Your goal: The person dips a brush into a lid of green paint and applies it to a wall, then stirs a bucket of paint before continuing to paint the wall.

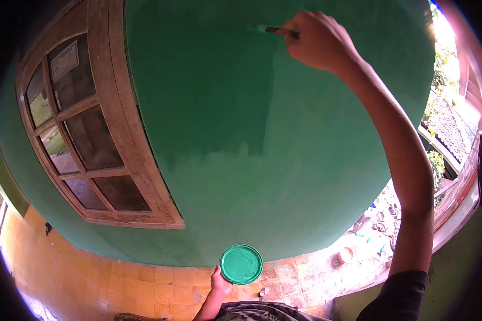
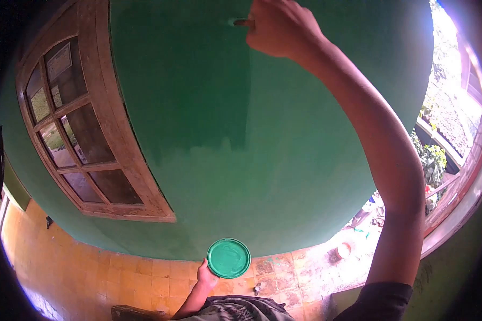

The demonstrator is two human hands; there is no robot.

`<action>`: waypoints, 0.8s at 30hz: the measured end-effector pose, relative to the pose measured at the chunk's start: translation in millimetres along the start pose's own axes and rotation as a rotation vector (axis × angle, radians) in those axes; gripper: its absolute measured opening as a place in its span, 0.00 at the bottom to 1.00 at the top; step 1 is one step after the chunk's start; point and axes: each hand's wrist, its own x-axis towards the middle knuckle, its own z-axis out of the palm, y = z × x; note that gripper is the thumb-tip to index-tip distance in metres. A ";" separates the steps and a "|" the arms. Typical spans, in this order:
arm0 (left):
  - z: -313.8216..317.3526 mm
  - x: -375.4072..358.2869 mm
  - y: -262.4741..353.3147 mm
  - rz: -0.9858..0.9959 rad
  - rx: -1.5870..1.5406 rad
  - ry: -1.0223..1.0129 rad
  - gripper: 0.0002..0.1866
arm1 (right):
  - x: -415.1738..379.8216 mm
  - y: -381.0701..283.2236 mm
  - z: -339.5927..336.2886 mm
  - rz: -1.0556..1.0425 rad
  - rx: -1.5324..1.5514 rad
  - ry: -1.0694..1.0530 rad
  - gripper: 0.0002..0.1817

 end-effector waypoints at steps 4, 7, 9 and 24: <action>4.8 -0.7 0.5 0.001 -0.006 -0.015 0.26 | -27.8 -15.1 29.0 -0.054 -0.051 -0.240 0.10; 9.7 -5.6 3.1 0.009 0.020 -0.008 0.27 | -32.7 -16.2 25.8 -0.083 -0.054 -0.470 0.08; 14.6 -5.7 4.9 0.011 0.021 0.009 0.28 | -25.2 -8.0 19.5 -0.050 0.050 -0.180 0.17; 14.7 -5.5 -3.0 -0.003 -0.006 -0.004 0.29 | -104.0 -18.6 103.9 -0.113 0.030 -0.525 0.11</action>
